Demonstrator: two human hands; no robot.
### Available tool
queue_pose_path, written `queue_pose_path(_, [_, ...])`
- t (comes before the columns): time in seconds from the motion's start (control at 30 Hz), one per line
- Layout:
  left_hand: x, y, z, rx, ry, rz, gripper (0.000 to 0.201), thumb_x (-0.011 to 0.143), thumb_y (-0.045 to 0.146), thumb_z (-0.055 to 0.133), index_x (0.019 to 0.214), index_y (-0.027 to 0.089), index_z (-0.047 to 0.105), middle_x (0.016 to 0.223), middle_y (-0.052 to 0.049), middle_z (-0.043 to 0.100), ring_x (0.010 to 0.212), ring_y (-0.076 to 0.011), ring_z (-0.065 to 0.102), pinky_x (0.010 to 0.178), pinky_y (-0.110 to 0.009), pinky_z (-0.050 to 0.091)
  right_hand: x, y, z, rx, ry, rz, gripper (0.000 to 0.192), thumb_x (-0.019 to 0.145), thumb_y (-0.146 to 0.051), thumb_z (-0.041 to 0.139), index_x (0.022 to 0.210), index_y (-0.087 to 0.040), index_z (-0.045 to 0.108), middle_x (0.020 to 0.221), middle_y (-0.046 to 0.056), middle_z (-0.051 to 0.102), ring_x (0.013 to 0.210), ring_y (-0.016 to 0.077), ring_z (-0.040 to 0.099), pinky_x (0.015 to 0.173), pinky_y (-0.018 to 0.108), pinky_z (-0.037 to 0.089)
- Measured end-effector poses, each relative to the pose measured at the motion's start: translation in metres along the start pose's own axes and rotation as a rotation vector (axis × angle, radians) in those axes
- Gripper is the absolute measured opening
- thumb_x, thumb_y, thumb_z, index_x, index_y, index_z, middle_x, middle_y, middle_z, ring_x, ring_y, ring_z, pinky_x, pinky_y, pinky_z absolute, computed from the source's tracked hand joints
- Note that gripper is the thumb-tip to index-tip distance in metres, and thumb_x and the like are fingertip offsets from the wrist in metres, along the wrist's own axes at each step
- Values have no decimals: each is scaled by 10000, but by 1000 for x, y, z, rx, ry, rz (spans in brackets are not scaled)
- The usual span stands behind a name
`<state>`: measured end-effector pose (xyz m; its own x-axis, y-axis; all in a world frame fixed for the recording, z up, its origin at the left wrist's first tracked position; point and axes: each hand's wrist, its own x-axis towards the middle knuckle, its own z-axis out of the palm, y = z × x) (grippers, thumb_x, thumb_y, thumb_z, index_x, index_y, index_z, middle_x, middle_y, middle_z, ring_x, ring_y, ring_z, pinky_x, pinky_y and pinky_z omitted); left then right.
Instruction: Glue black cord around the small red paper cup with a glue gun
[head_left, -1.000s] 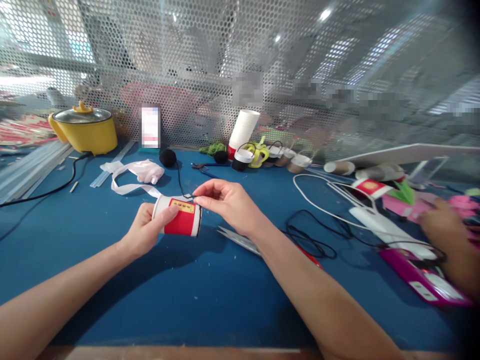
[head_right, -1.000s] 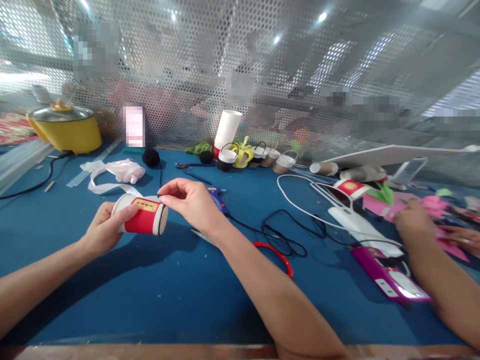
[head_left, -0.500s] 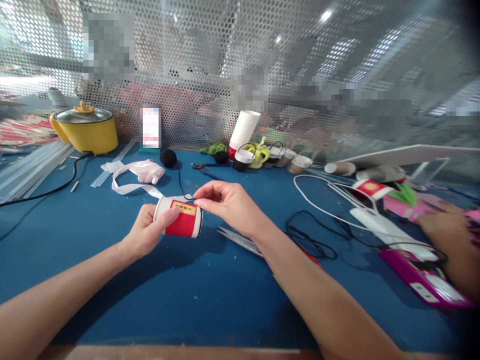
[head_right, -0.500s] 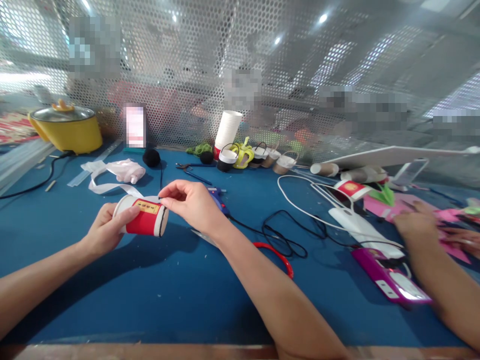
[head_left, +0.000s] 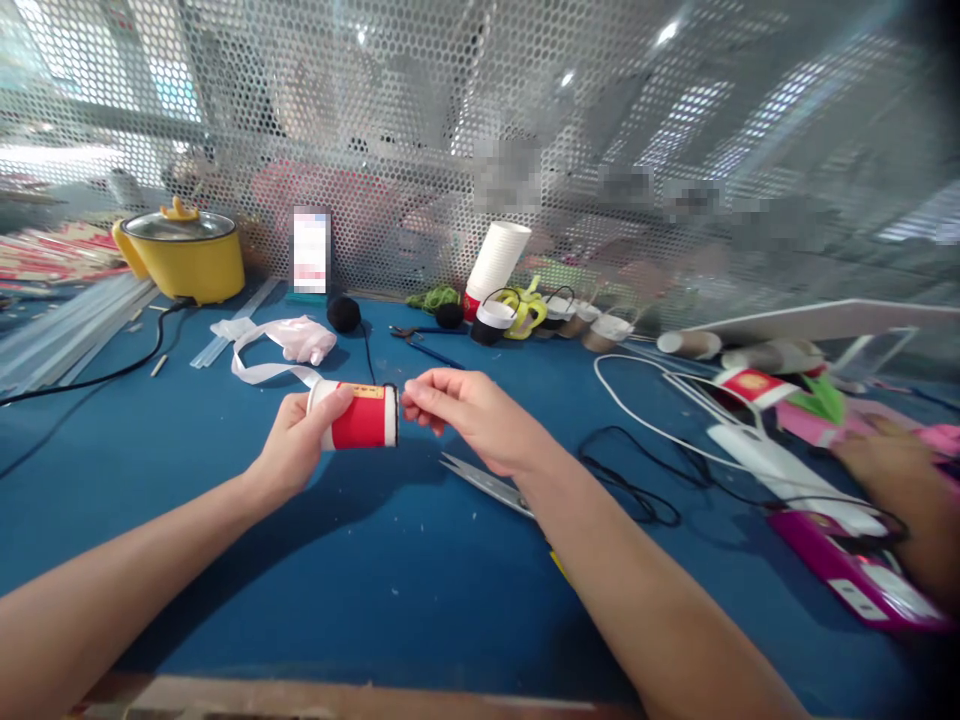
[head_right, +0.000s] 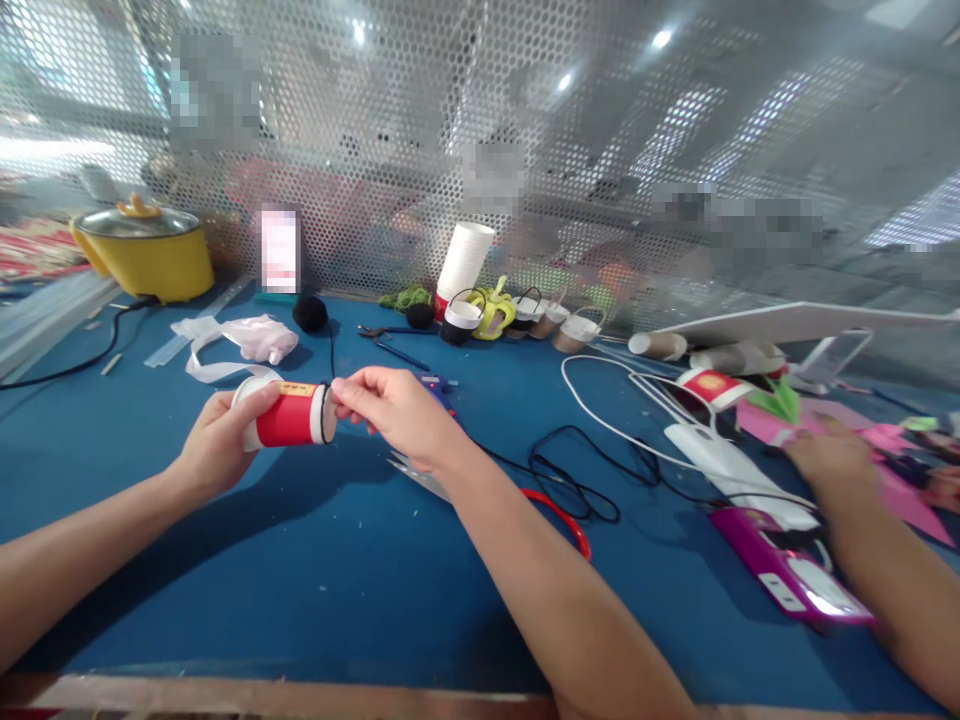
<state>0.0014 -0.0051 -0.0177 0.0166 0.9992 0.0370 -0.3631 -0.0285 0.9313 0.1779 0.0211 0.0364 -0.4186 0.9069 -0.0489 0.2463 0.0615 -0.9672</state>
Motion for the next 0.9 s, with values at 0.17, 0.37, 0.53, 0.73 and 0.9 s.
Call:
queue_pose_path(0.17, [-3, 3, -1, 168, -35, 101, 360, 700, 454, 614, 570, 119, 638, 515, -16, 596, 491, -108, 493, 483, -207, 408, -1, 3, 6, 133, -43, 67, 131, 716, -284, 588, 709, -153, 585, 628, -19, 550, 562, 81, 464, 537, 239, 342])
queue_pose_path(0.37, [-7, 7, -2, 411, -53, 308, 399, 741, 400, 578, 436, 152, 511, 445, 11, 500, 444, -88, 412, 431, -200, 343, -1, 2, 7, 200, -53, 130, 116, 663, -255, 617, 702, -150, 586, 613, -20, 551, 569, 85, 463, 542, 242, 326])
queue_pose_path(0.53, [-9, 9, -1, 490, -89, 386, 404, 769, 299, 546, 402, 173, 435, 398, 28, 418, 441, -92, 404, 444, -202, 344, 0, 2, 8, 217, -48, 135, 101, 639, -238, 615, 681, -153, 579, 601, -24, 550, 570, 85, 462, 539, 239, 317])
queue_pose_path(0.73, [-10, 10, -2, 560, -106, 442, 372, 760, 275, 554, 412, 163, 486, 432, 25, 456, 417, -76, 347, 431, -211, 309, 0, 1, 9, 227, -45, 149, 69, 628, -218, 598, 651, -157, 572, 585, -24, 545, 555, 86, 456, 530, 240, 315])
queue_pose_path(0.9, [-8, 9, -3, 573, -111, 476, 393, 780, 296, 533, 412, 166, 489, 419, 33, 419, 406, -72, 309, 420, -222, 278, 0, 2, 9, 235, -37, 150, 61, 629, -214, 598, 646, -161, 574, 576, -24, 536, 551, 87, 454, 525, 241, 312])
